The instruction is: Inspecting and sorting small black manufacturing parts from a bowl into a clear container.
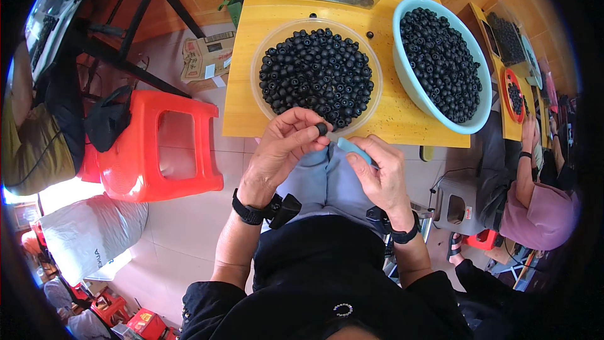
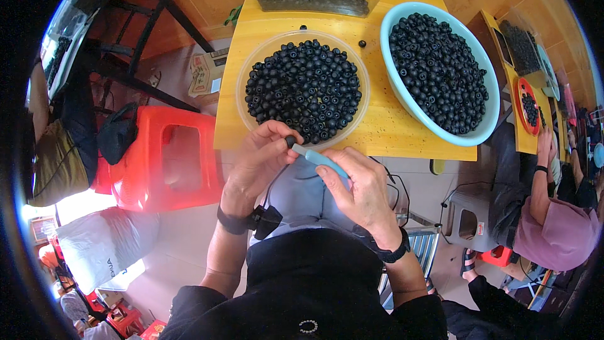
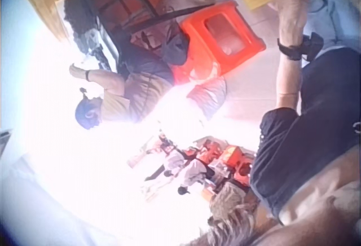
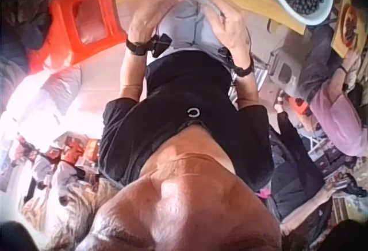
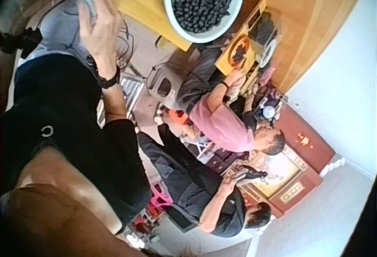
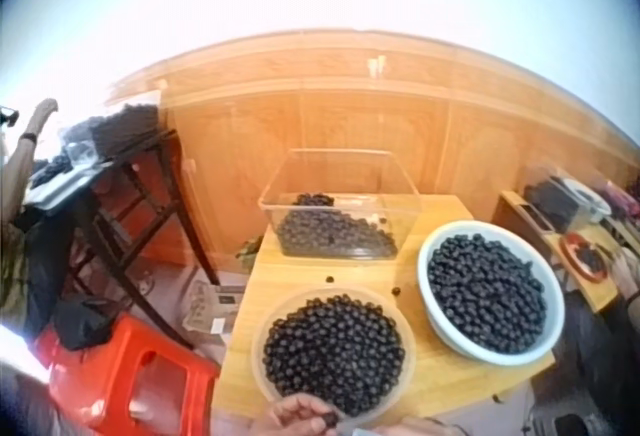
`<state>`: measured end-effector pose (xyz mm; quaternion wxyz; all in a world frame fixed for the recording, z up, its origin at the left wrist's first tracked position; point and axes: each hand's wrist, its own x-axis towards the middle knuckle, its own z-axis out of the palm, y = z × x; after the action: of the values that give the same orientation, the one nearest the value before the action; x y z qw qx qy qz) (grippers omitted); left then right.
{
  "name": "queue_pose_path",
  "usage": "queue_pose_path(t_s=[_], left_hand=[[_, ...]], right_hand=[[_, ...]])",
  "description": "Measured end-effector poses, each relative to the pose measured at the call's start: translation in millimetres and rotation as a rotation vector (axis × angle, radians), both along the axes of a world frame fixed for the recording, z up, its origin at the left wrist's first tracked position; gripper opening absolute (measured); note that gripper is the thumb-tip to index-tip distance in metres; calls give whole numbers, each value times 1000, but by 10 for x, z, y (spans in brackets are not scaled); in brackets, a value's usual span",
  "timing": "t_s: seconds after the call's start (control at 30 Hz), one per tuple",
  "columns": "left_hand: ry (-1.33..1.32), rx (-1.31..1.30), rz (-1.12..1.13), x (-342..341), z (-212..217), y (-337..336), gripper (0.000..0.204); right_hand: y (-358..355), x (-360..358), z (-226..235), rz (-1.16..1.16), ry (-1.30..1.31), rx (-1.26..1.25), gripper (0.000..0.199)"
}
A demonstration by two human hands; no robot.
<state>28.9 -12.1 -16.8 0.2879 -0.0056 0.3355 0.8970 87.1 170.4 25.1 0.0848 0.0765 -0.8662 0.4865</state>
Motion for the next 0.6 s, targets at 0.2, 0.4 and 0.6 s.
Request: queue_pose_path(t_s=[0.2, 0.4, 0.6], left_hand=[[29, 66, -43, 5, -20, 11, 16], [7, 116, -49, 23, -44, 30, 16], [-42, 127, -80, 9, -13, 16, 15]], right_hand=[[-30, -20, 66, 41, -11, 46, 16], [-15, -32, 55, 46, 2, 67, 16], [2, -61, 87, 59, 10, 85, 15]])
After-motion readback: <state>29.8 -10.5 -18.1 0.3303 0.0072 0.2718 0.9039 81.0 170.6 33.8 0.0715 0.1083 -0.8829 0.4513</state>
